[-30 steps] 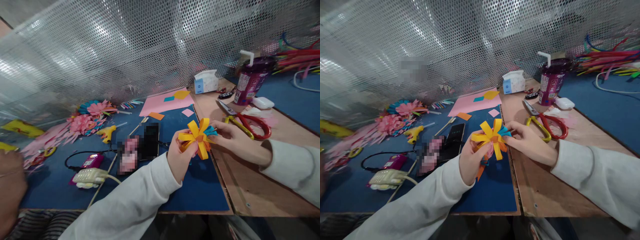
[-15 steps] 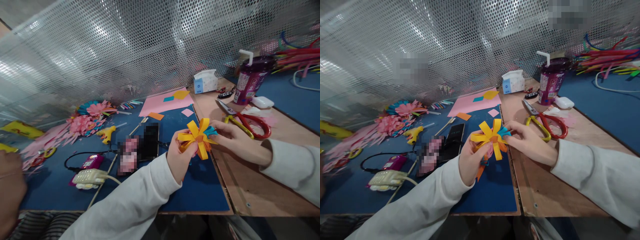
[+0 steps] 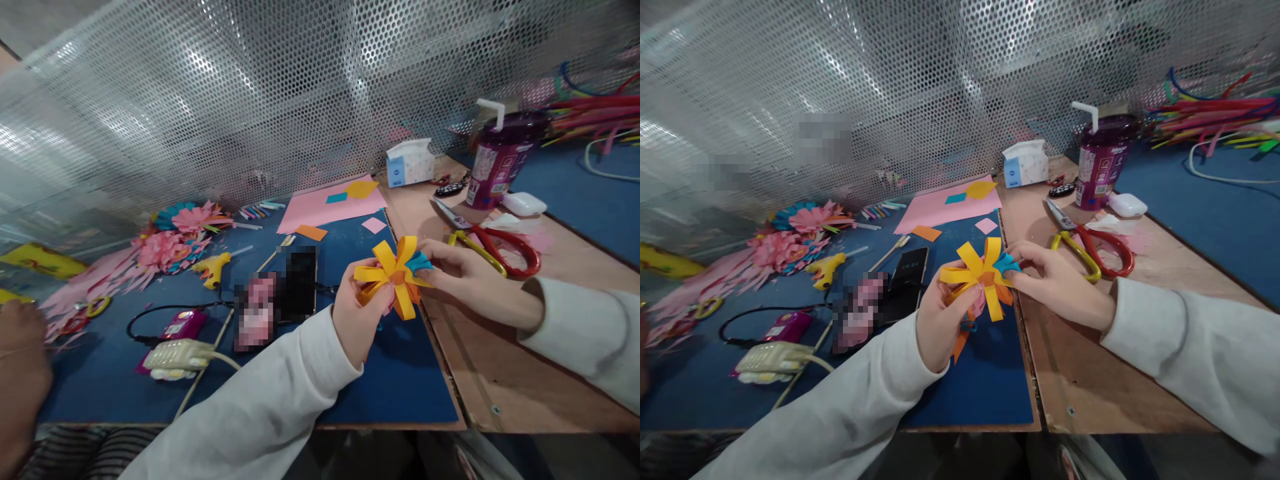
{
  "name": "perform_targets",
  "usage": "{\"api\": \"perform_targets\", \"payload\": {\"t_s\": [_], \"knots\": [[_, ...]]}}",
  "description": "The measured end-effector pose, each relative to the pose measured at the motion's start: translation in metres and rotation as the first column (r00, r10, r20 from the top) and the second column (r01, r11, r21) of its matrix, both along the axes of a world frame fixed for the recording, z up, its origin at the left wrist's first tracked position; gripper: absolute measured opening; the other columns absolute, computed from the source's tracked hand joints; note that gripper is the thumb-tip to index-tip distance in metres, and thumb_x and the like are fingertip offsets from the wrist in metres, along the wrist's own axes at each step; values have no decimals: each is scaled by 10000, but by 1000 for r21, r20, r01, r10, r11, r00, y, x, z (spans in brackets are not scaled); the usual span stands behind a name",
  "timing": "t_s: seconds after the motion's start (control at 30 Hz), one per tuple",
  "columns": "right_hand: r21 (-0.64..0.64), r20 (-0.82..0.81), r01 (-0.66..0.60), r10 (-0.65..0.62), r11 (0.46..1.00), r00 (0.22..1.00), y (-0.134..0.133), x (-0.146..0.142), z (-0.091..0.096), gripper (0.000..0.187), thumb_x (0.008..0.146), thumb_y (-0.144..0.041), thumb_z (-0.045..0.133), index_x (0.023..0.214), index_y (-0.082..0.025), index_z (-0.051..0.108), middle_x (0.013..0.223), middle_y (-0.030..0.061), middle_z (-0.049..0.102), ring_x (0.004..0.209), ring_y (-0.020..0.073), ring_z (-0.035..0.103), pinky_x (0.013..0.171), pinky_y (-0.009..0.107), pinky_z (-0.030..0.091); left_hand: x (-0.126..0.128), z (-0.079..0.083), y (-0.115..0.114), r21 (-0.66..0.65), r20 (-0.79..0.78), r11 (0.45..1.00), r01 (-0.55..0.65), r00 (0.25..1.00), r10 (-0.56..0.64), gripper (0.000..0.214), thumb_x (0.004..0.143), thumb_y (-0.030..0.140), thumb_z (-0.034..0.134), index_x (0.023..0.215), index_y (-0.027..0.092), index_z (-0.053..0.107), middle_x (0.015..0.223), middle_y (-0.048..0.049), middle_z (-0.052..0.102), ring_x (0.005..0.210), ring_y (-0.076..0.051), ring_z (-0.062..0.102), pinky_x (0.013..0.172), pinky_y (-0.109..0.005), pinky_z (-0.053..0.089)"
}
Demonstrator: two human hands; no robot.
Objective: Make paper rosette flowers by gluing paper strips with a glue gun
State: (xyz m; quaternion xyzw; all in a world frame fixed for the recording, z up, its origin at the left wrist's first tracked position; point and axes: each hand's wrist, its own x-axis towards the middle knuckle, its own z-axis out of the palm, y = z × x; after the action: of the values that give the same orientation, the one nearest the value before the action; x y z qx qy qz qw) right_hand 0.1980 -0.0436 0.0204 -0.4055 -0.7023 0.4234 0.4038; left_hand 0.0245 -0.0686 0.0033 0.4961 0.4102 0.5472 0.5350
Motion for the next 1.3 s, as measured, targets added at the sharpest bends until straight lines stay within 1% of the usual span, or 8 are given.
{"api": "perform_targets", "payload": {"t_s": [0.2, 0.37, 0.43, 0.53, 0.7, 0.87, 1.1, 1.3], "knots": [[-4, -22, -12, 12, 1000, 1000, 0, 1, -2, 129, 788, -348, 577, 808, -222, 602, 1020, 38, 633, 1003, 222, 571, 954, 390, 419, 0, 0, 1, -24, 53, 999, 29, 998, -28, 335, 714, 240, 681, 989, 167, 504, 734, 16, 594, 513, -56, 502, 521, -205, 430], [-102, -107, -52, 41, 993, 993, -1, 0, -6, 165, 810, -375, 561, 885, -233, 597, 1010, 29, 633, 985, 212, 584, 909, 376, 460, 2, 2, 0, -13, 71, 999, 51, 996, -50, 336, 704, 280, 700, 951, 175, 498, 618, 46, 547, 484, -71, 491, 504, -216, 419], [-105, -113, -40, 28, 994, 993, 0, 0, -7, 180, 808, -387, 563, 895, -232, 589, 1000, 31, 630, 959, 207, 588, 898, 377, 466, 2, 3, 0, -7, 56, 999, 41, 998, -41, 330, 701, 276, 699, 946, 179, 501, 654, 33, 573, 498, -74, 506, 509, -218, 427], [-62, -92, -12, 7, 998, 996, 0, 0, -8, 176, 809, -377, 552, 891, -224, 582, 1023, 41, 616, 975, 209, 574, 926, 390, 444, 2, 4, 0, 4, 28, 1000, 22, 999, -22, 333, 691, 267, 699, 950, 178, 510, 733, 0, 619, 545, -85, 551, 511, -215, 439], [-26, -54, 5, -6, 1000, 999, 0, 1, -5, 157, 803, -352, 536, 857, -213, 588, 1020, 53, 604, 1004, 225, 561, 948, 418, 424, 2, 5, -2, -8, -14, 1000, -5, 1000, 5, 336, 688, 260, 702, 961, 177, 525, 834, -42, 662, 679, -128, 627, 549, -224, 483], [-27, -49, 20, -22, 999, 999, -1, 0, -3, 159, 791, -360, 549, 828, -211, 589, 1032, 58, 607, 1034, 234, 553, 957, 423, 418, 2, 6, -2, -1, -18, 1000, -1, 1000, 1, 352, 676, 274, 717, 955, 176, 527, 853, -57, 667, 718, -148, 638, 557, -232, 495], [-44, -78, 17, -21, 999, 997, -2, -1, -2, 155, 779, -360, 561, 783, -207, 585, 1047, 60, 613, 1068, 251, 551, 935, 424, 436, 2, 6, -2, 16, -33, 1000, 10, 999, -9, 333, 694, 247, 687, 971, 174, 517, 865, -50, 658, 672, -121, 619, 525, -212, 479], [-25, -57, 14, -16, 1000, 998, -1, -1, -3, 142, 782, -351, 557, 781, -212, 588, 1066, 49, 617, 1042, 238, 564, 937, 417, 435, 2, 7, -3, 7, -34, 1000, 5, 999, -5, 328, 696, 253, 689, 969, 173, 524, 907, -63, 662, 752, -143, 638, 578, -227, 508]]}}
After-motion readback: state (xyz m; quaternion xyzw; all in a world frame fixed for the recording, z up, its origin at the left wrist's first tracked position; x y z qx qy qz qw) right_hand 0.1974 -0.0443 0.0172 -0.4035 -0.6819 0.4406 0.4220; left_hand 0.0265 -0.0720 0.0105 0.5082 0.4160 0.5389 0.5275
